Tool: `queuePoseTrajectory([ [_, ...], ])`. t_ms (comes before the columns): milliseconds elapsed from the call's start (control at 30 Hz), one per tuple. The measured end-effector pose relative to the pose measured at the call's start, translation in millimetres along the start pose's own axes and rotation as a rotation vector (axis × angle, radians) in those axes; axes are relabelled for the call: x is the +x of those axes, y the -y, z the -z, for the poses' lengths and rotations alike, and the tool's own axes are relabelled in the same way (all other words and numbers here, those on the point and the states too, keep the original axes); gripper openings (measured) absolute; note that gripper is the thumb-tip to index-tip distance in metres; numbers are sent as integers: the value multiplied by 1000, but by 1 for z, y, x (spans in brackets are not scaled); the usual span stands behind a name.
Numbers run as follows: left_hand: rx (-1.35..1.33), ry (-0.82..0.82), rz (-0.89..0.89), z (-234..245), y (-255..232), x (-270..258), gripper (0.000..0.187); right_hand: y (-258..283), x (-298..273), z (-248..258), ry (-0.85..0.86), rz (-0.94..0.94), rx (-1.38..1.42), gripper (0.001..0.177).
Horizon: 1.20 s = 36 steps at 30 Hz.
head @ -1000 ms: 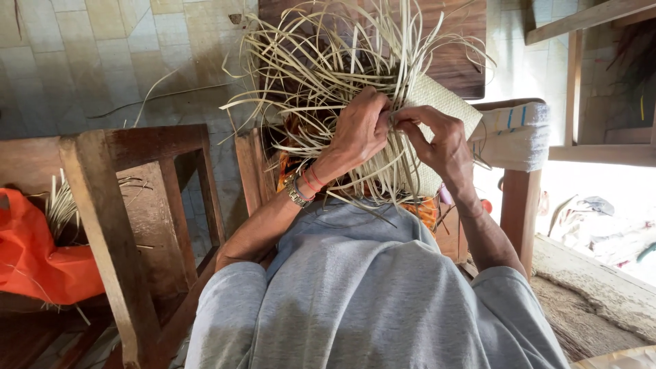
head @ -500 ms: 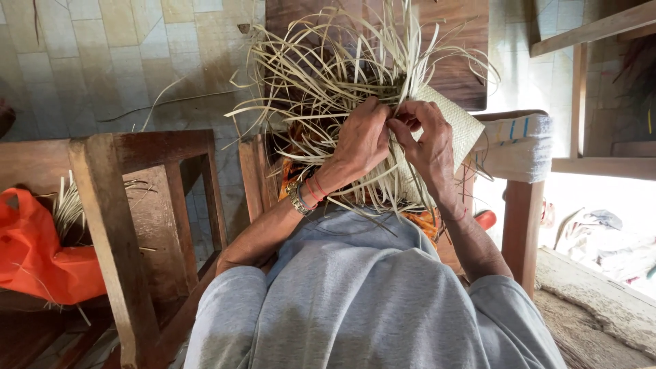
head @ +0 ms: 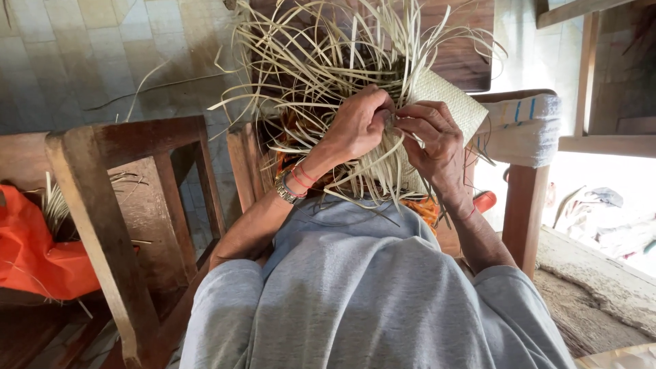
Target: Weaving thin strips of natural fiber to create a basket or hat, including trimming ends with a small knife.
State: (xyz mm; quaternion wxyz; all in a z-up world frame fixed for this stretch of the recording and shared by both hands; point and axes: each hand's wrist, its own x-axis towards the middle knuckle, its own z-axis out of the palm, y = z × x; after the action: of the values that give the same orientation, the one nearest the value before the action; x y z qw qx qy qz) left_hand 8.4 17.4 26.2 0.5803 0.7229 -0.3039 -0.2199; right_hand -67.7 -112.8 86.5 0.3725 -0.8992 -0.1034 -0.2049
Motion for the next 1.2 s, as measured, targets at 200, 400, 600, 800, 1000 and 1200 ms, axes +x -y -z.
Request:
queuePoseTrajectory([
  [200, -37, -38, -24, -5, -2, 1, 3, 7, -5, 1, 9, 8, -90, 9],
  [400, -83, -82, -83, -7, -2, 0, 6, 8, -16, 7, 58, -230, -27, 9],
  [600, -34, -130, -164, -8, -9, -3, 9, -3, -23, 5, 137, -446, 224, 8],
  [800, 100, -115, -196, -13, -17, -2, 7, 28, 15, 24, 93, -754, 594, 13],
  [1000, 389, -164, -235, -14, -41, 1, 11, 22, 35, 27, 45, -957, 776, 12],
  [1200, 423, -266, -334, -26, -21, 2, 21, 12, 42, 56, 89, -734, 1057, 16],
])
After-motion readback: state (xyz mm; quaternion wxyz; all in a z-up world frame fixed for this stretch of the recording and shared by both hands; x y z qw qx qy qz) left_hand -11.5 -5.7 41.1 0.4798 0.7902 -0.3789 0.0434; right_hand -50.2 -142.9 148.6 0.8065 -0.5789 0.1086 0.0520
